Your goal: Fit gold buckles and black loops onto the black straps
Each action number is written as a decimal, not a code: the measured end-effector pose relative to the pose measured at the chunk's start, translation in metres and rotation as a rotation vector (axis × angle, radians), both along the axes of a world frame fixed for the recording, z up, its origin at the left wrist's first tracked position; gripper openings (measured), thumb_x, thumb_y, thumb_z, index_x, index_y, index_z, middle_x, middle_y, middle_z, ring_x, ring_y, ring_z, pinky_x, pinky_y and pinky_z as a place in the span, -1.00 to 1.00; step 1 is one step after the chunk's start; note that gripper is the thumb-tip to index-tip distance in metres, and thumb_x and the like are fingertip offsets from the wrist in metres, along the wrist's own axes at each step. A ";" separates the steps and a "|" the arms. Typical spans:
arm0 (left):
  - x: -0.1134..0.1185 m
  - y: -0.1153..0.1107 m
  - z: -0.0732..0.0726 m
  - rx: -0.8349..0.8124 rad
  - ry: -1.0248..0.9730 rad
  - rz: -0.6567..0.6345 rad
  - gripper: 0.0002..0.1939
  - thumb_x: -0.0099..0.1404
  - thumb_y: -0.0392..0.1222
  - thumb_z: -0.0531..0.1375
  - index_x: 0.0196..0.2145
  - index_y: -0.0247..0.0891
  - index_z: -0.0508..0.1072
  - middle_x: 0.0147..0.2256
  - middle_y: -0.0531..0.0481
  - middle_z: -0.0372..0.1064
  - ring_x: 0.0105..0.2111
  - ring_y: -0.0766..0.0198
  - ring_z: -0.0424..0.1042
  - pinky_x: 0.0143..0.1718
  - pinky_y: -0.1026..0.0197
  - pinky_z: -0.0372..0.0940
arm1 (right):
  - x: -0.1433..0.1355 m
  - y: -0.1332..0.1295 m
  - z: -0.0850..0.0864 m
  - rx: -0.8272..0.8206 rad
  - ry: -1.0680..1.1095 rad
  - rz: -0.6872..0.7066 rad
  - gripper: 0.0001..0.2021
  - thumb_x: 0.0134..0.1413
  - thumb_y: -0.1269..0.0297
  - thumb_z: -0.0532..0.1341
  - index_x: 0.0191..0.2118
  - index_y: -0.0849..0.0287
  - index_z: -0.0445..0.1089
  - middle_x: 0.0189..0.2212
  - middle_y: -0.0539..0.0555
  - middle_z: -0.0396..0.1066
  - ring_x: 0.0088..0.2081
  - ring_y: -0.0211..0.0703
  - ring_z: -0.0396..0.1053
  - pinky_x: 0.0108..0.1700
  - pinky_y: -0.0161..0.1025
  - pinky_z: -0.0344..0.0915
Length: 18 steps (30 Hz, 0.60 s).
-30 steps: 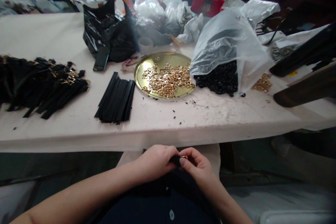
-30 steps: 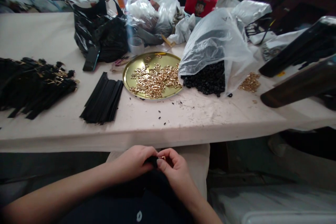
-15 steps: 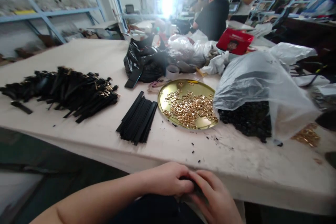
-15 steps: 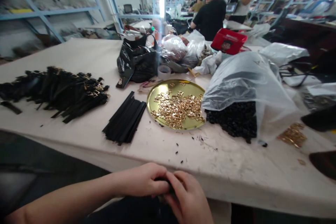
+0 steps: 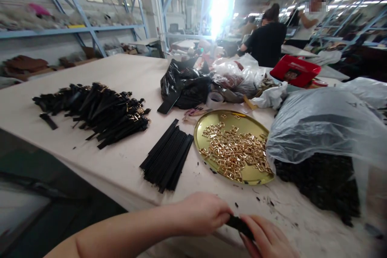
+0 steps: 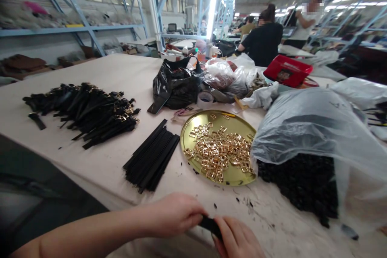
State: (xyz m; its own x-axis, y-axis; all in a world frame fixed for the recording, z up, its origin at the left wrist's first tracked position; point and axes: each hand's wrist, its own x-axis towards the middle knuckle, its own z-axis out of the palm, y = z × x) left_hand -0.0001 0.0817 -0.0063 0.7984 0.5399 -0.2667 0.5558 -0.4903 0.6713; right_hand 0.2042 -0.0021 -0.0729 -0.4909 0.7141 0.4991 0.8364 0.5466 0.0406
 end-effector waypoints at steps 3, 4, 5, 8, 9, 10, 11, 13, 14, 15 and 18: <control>-0.015 0.038 0.002 0.323 0.078 0.207 -0.71 0.27 -0.06 0.01 -0.18 -0.20 0.43 -0.20 -0.07 0.39 -0.25 0.20 0.38 -0.24 0.26 0.21 | 0.013 0.011 -0.018 0.023 0.036 -0.097 -0.61 0.13 0.03 -0.02 -0.16 0.21 0.35 -0.35 0.16 0.48 -0.37 -0.11 0.46 -0.37 -0.25 0.38; -0.023 0.051 0.003 0.410 0.158 0.310 -0.72 0.28 -0.08 0.00 -0.21 -0.22 0.43 -0.23 -0.07 0.39 -0.26 0.20 0.38 -0.24 0.25 0.20 | 0.015 0.012 -0.022 0.019 0.064 -0.127 -0.58 0.11 -0.01 -0.01 -0.12 0.22 0.33 -0.32 0.18 0.48 -0.34 -0.07 0.45 -0.35 -0.21 0.38; -0.030 0.064 0.004 0.481 0.261 0.412 -0.72 0.29 -0.08 -0.02 -0.24 -0.24 0.42 -0.26 -0.09 0.38 -0.27 0.19 0.38 -0.25 0.24 0.20 | 0.015 0.011 -0.025 0.004 0.098 -0.149 -0.55 0.08 -0.03 0.01 -0.08 0.22 0.30 -0.29 0.20 0.47 -0.30 -0.03 0.44 -0.32 -0.18 0.38; -0.046 0.091 0.003 0.534 0.471 0.582 -0.69 0.19 0.01 0.08 -0.26 -0.29 0.37 -0.27 -0.15 0.37 -0.26 0.12 0.38 -0.31 0.24 0.18 | 0.013 0.001 -0.026 -0.101 0.229 -0.215 -0.53 0.04 0.01 0.10 0.00 0.21 0.24 -0.22 0.22 0.44 -0.22 0.02 0.41 -0.24 -0.10 0.36; -0.048 0.096 0.001 0.526 0.481 0.588 -0.70 0.17 -0.01 0.12 -0.27 -0.32 0.36 -0.29 -0.19 0.38 -0.29 0.09 0.39 -0.35 0.23 0.18 | 0.011 -0.002 -0.023 -0.147 0.280 -0.241 -0.55 0.04 0.06 0.12 0.00 0.21 0.23 -0.21 0.22 0.42 -0.20 0.02 0.39 -0.21 -0.08 0.35; -0.050 0.099 -0.003 0.522 0.478 0.589 -0.71 0.17 -0.03 0.11 -0.28 -0.32 0.34 -0.32 -0.20 0.38 -0.31 0.07 0.39 -0.37 0.23 0.17 | 0.009 -0.005 -0.020 -0.182 0.337 -0.274 -0.58 0.05 0.10 0.12 0.00 0.20 0.23 -0.20 0.21 0.41 -0.18 0.02 0.38 -0.19 -0.07 0.34; -0.051 0.102 -0.007 0.514 0.469 0.579 -0.73 0.17 -0.04 0.11 -0.32 -0.32 0.34 -0.35 -0.20 0.38 -0.33 0.06 0.39 -0.40 0.23 0.16 | 0.007 -0.006 -0.017 -0.214 0.398 -0.313 -0.61 0.05 0.13 0.12 -0.01 0.18 0.24 -0.19 0.20 0.40 -0.17 0.01 0.36 -0.17 -0.05 0.33; -0.052 0.106 -0.016 0.514 0.445 0.584 -0.76 0.14 -0.03 0.13 -0.40 -0.28 0.32 -0.42 -0.15 0.38 -0.38 0.07 0.39 -0.46 0.24 0.12 | 0.005 -0.005 -0.012 -0.244 0.516 -0.354 -0.65 0.06 0.16 0.12 -0.04 0.16 0.26 -0.18 0.19 0.39 -0.14 0.00 0.34 -0.12 -0.02 0.30; -0.053 0.107 -0.021 0.535 0.408 0.595 -0.76 0.11 -0.02 0.16 -0.42 -0.27 0.31 -0.45 -0.12 0.36 -0.40 0.08 0.38 -0.48 0.25 0.10 | 0.005 -0.003 -0.010 -0.251 0.572 -0.365 -0.67 0.05 0.18 0.13 -0.06 0.16 0.27 -0.19 0.18 0.39 -0.14 -0.01 0.33 -0.11 -0.03 0.29; -0.054 0.108 -0.024 0.560 0.337 0.606 -0.76 0.08 -0.03 0.18 -0.44 -0.26 0.29 -0.49 -0.07 0.34 -0.43 0.10 0.37 -0.50 0.27 0.07 | 0.005 -0.001 -0.008 -0.252 0.632 -0.375 -0.70 0.05 0.19 0.13 -0.08 0.16 0.29 -0.21 0.16 0.40 -0.14 -0.03 0.33 -0.10 -0.05 0.28; -0.055 0.105 -0.023 0.554 0.151 0.644 -0.74 0.03 -0.06 0.22 -0.51 -0.27 0.26 -0.61 0.10 0.19 -0.46 0.16 0.34 -0.52 0.33 -0.01 | 0.006 0.000 -0.004 -0.234 0.772 -0.423 -0.78 0.08 0.24 0.09 -0.15 0.15 0.32 -0.25 0.13 0.39 -0.17 -0.09 0.33 -0.11 -0.11 0.28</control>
